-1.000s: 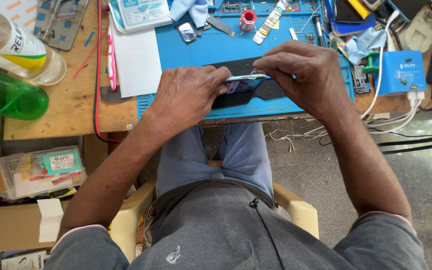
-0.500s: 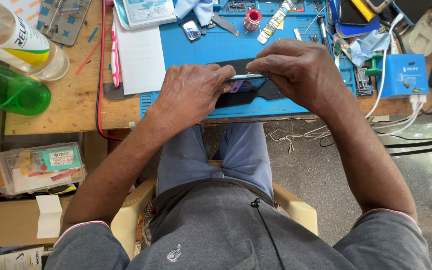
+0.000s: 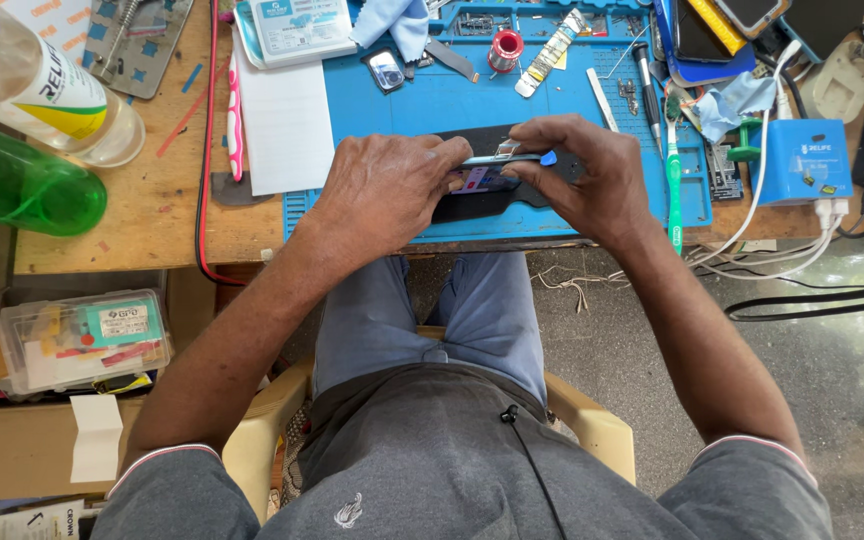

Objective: The person uses a metal prying tool to carefully pry and separate the back cover of a light blue smartphone. They work along the edges and around the camera module, then reassemble the phone and test the screen by turning it on.

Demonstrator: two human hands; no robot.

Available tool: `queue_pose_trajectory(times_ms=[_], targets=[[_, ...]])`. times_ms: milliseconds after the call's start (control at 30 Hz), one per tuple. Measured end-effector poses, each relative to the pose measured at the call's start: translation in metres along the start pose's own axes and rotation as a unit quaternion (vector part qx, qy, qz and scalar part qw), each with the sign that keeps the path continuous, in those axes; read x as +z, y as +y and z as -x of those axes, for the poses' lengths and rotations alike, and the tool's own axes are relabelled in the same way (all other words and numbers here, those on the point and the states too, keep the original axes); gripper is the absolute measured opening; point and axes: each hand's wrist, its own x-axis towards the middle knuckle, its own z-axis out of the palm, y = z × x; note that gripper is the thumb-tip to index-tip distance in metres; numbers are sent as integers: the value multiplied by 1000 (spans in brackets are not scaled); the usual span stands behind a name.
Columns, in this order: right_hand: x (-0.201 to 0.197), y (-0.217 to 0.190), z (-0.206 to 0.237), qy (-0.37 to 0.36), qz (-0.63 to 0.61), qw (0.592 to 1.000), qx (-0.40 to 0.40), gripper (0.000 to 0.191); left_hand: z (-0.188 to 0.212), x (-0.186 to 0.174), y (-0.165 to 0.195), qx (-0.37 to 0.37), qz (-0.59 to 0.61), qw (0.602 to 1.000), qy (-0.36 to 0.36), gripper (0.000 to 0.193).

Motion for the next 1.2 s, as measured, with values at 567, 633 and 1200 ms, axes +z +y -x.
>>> queue_pose_trajectory(times_ms=[567,633,1200], targets=[[-45,57,0,72,17,997,31,18,7,-14,-8,-27,47,998,22,18],[-49,68,7,56,59,994,70,8,18,-22,-19,-71,118,990,37,18],[-29,62,16,-32,115,990,72,11,37,42,-57,-108,620,776,41,59]])
